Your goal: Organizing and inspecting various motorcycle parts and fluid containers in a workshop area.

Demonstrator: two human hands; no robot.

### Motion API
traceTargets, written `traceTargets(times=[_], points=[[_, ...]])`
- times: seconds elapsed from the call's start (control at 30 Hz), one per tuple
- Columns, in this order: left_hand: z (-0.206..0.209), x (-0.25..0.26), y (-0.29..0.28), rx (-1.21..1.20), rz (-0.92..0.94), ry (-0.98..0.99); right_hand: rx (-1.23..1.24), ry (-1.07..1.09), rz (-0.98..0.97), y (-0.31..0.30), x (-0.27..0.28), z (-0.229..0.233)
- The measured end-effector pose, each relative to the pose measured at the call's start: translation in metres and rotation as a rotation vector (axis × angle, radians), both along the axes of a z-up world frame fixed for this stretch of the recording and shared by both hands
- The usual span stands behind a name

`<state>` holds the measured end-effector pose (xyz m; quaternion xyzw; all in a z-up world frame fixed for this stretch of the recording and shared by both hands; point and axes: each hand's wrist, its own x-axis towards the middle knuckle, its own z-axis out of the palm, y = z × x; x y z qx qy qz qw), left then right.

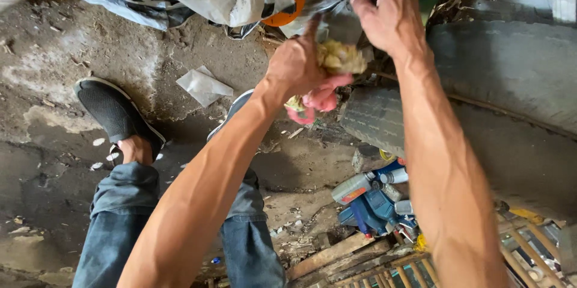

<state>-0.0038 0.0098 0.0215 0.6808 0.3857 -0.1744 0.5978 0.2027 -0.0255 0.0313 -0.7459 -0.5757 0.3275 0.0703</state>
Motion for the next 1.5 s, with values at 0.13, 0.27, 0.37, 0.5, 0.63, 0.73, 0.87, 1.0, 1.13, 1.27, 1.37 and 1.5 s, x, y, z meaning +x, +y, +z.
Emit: traceTargets(times=[0.13, 0.27, 0.37, 0.5, 0.63, 0.73, 0.87, 1.0, 1.13, 1.27, 1.37, 1.5], points=[[-0.071, -0.01, -0.046, 0.252, 0.472, -0.105, -0.139, 0.001, -0.139, -0.015, -0.031, 0.028], [-0.025, -0.016, -0.01, -0.157, 0.521, 0.232, -0.31, 0.083, -0.395, -0.031, -0.103, 0.066], [-0.003, -0.026, -0.004, -0.379, 0.868, 0.25, -0.099, 0.451, -0.667, -0.055, -0.139, 0.068], [0.005, -0.044, -0.007, -0.271, 0.903, -0.109, 0.126, 0.424, -0.916, -0.067, -0.157, 0.062], [0.071, -0.049, 0.033, -0.165, 0.443, -0.084, 0.077, 0.311, -1.0, -0.066, -0.148, 0.071], [0.091, -0.061, 0.042, 0.315, 0.252, -0.357, 0.374, 0.298, -1.002, -0.065, -0.136, 0.08], [0.144, -0.058, 0.063, 0.488, 0.302, -0.515, 0.458, 0.05, -1.141, -0.068, -0.115, 0.071], [0.153, -0.068, 0.072, 0.666, 0.338, -0.408, 0.619, -0.282, -0.968, -0.063, -0.102, 0.042], [0.15, -0.075, 0.081, 1.044, 0.247, -0.533, 0.183, 0.447, -1.229, -0.032, -0.099, 0.039], [0.156, -0.076, 0.107, 1.381, 0.123, -0.371, 0.324, -0.314, -0.622, -0.052, -0.083, 0.015], [0.167, -0.073, 0.126, 1.413, 0.028, -0.249, 0.146, -0.497, -0.635, -0.054, -0.085, 0.024], [0.132, -0.078, 0.15, 1.384, 0.029, -0.252, 0.154, -0.449, -0.607, -0.033, -0.11, 0.077]])
